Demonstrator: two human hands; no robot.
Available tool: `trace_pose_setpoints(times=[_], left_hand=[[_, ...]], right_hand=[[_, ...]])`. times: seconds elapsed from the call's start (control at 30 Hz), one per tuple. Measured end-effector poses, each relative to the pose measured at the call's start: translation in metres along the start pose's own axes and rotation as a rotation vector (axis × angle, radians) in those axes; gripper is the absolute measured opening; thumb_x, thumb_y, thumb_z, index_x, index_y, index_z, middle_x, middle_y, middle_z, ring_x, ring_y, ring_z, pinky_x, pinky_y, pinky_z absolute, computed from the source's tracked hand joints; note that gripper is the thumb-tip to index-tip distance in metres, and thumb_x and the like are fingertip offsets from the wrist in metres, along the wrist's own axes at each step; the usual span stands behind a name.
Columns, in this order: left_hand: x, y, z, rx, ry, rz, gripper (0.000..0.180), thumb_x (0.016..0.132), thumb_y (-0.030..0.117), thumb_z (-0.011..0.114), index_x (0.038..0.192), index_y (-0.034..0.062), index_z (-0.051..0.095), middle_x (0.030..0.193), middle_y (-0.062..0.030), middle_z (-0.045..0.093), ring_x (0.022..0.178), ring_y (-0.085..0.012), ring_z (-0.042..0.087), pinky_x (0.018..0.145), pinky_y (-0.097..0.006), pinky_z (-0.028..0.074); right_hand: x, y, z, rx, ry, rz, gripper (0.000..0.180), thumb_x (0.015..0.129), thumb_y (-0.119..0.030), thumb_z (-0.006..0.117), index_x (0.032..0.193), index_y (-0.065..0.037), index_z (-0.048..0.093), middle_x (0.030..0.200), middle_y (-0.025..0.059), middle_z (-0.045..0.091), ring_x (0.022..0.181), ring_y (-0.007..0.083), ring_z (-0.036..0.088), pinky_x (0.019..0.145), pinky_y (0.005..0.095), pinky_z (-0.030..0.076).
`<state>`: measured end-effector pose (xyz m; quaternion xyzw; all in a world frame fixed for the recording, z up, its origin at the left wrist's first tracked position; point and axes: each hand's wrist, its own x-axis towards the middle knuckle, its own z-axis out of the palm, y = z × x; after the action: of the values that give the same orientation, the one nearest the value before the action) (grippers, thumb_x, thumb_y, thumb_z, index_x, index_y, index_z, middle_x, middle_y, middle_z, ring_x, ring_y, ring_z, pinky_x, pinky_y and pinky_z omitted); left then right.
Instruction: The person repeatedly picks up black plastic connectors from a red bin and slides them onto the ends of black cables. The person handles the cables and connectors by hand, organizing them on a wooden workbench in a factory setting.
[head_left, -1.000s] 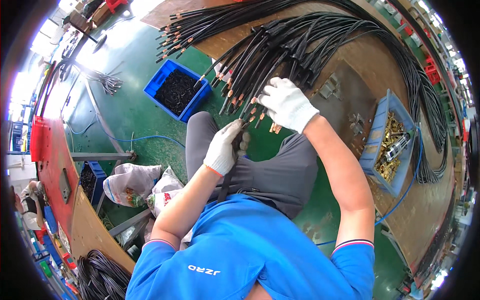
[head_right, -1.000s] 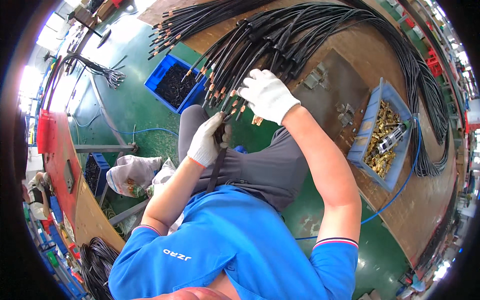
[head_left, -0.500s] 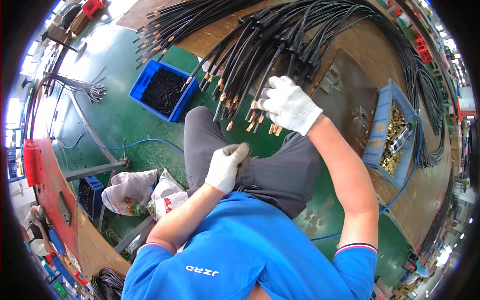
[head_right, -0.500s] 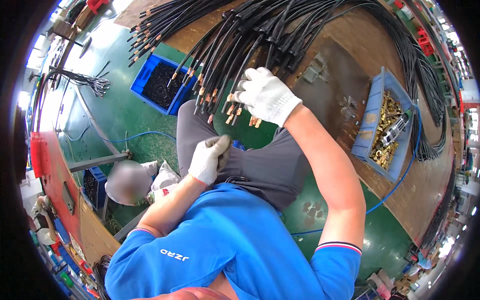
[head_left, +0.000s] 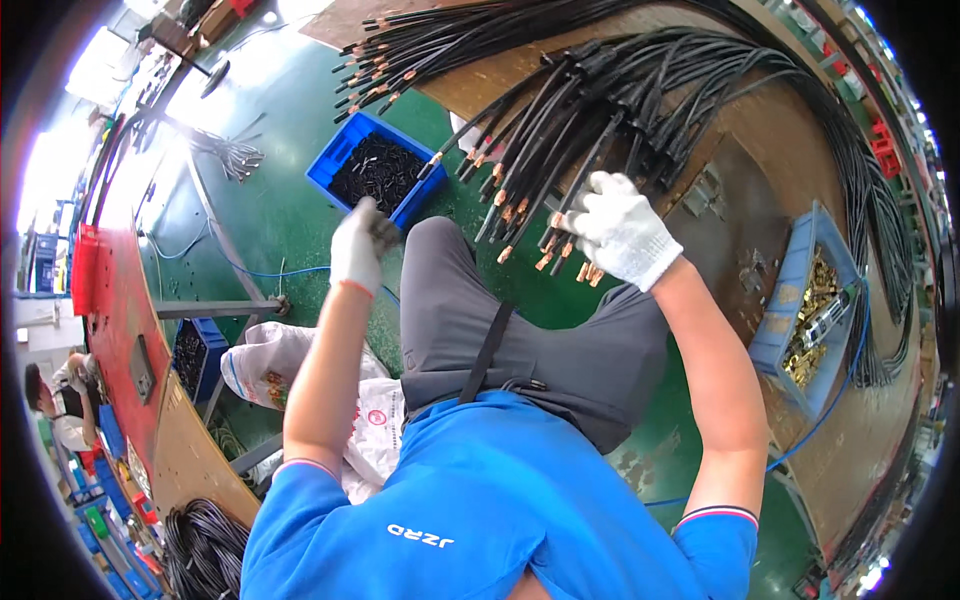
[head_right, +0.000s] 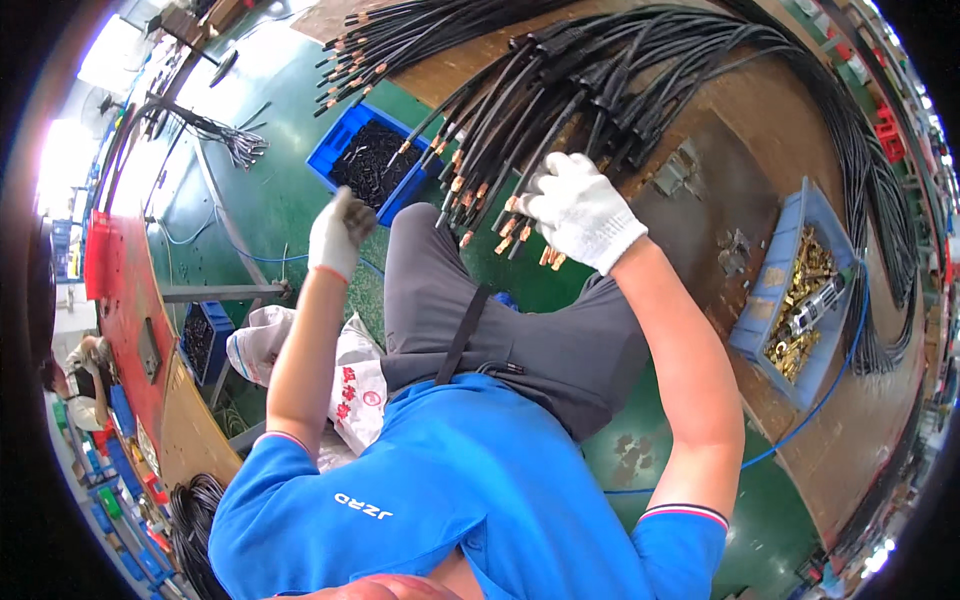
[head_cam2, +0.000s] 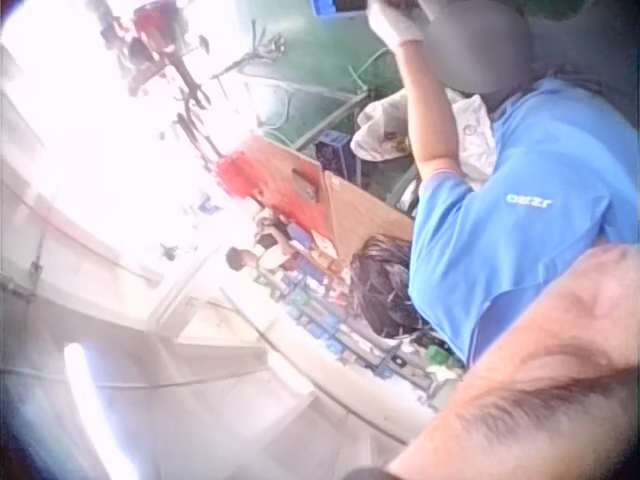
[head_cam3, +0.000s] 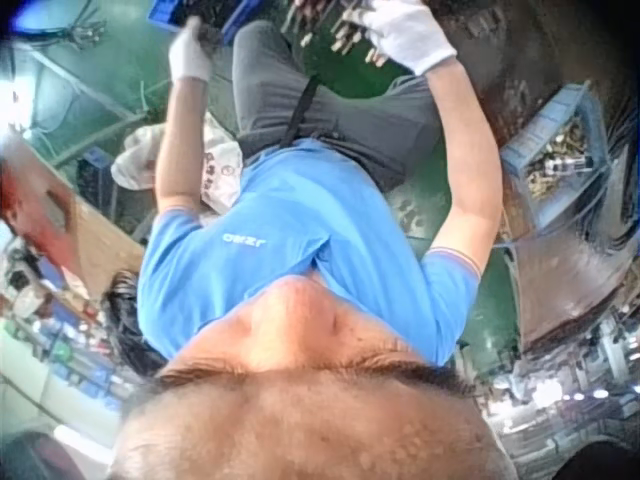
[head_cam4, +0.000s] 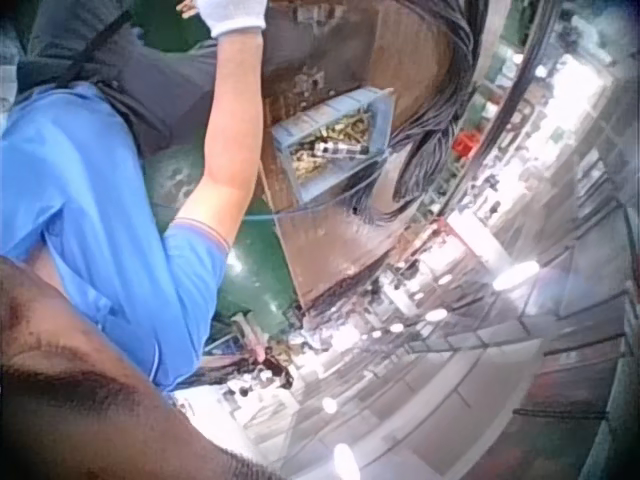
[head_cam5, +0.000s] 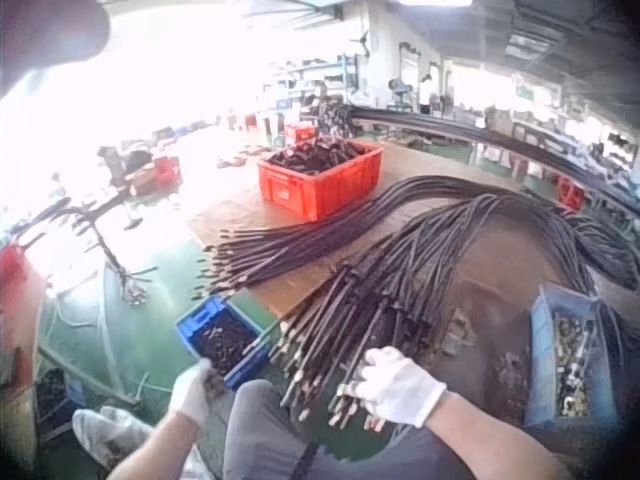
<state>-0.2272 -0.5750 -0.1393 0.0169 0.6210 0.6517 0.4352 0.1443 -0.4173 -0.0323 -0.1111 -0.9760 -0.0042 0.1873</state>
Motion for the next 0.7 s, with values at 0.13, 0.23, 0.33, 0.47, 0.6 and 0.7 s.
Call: trace_pose_setpoints(times=[0.13, 0.23, 0.33, 0.47, 0.6, 0.7], left_hand=[[-0.149, -0.03, 0.062, 0.584, -0.424, 0.116, 0.037, 0.103, 0.034, 0.069, 0.117, 0.0004, 0.074, 0.093, -0.0028, 0.07, 0.082, -0.0105, 0.061, 0.075, -0.029, 0.05], [-0.186, -0.053, 0.093, 0.357, -0.581, -0.109, 0.048, 0.104, 0.04, 0.069, 0.132, 0.001, 0.066, 0.1, -0.0019, 0.072, 0.08, -0.0119, 0.065, 0.072, -0.028, 0.053], [-0.19, -0.058, 0.132, 0.057, -0.55, -0.316, 0.048, 0.104, 0.047, 0.067, 0.12, 0.002, 0.067, 0.09, 0.0027, 0.068, 0.074, -0.0089, 0.058, 0.065, -0.025, 0.045], [-0.177, -0.063, 0.148, -0.136, -0.646, -0.471, 0.035, 0.105, 0.045, 0.066, 0.101, 0.0096, 0.065, 0.08, 0.005, 0.061, 0.06, -0.0064, 0.05, 0.052, -0.023, 0.037], [-0.178, -0.059, 0.132, -0.095, -0.701, -0.525, 0.031, 0.106, 0.043, 0.066, 0.1, 0.012, 0.065, 0.074, 0.007, 0.056, 0.054, -0.003, 0.046, 0.044, -0.019, 0.031], [-0.191, -0.048, 0.118, -0.061, -0.639, -0.592, 0.031, 0.106, 0.042, 0.066, 0.097, 0.013, 0.064, 0.071, 0.0081, 0.052, 0.055, -0.0021, 0.043, 0.044, -0.018, 0.029]], right_hand=[[-0.007, 0.003, -0.005, -0.019, -0.056, 0.022, 0.033, 0.074, -0.02, 0.075, 0.106, -0.02, 0.081, 0.096, -0.0017, 0.069, 0.101, 0.0231, 0.059, 0.087, 0.0391, 0.05], [-0.002, 0.001, -0.002, 0.007, -0.01, -0.006, 0.033, 0.075, -0.019, 0.075, 0.107, -0.02, 0.08, 0.101, -0.0026, 0.071, 0.103, 0.0219, 0.06, 0.088, 0.0388, 0.05], [-0.005, 0.002, -0.002, -0.019, -0.032, 0.01, 0.034, 0.075, -0.02, 0.076, 0.109, -0.021, 0.08, 0.104, -0.0039, 0.072, 0.104, 0.0214, 0.06, 0.088, 0.0388, 0.05], [-0.005, 0.003, -0.002, -0.006, -0.045, 0.014, 0.035, 0.074, -0.021, 0.077, 0.109, -0.022, 0.081, 0.105, -0.0048, 0.073, 0.105, 0.021, 0.06, 0.09, 0.0383, 0.05], [-0.005, 0.002, 0.002, -0.01, -0.023, 0.011, 0.032, 0.074, -0.021, 0.077, 0.106, -0.023, 0.081, 0.101, -0.0043, 0.072, 0.107, 0.0208, 0.061, 0.095, 0.0395, 0.048], [-0.004, 0.001, 0.0, -0.005, -0.014, 0.005, 0.027, 0.074, -0.021, 0.077, 0.101, -0.023, 0.082, 0.09, -0.0042, 0.07, 0.103, 0.0199, 0.062, 0.099, 0.0414, 0.045]])
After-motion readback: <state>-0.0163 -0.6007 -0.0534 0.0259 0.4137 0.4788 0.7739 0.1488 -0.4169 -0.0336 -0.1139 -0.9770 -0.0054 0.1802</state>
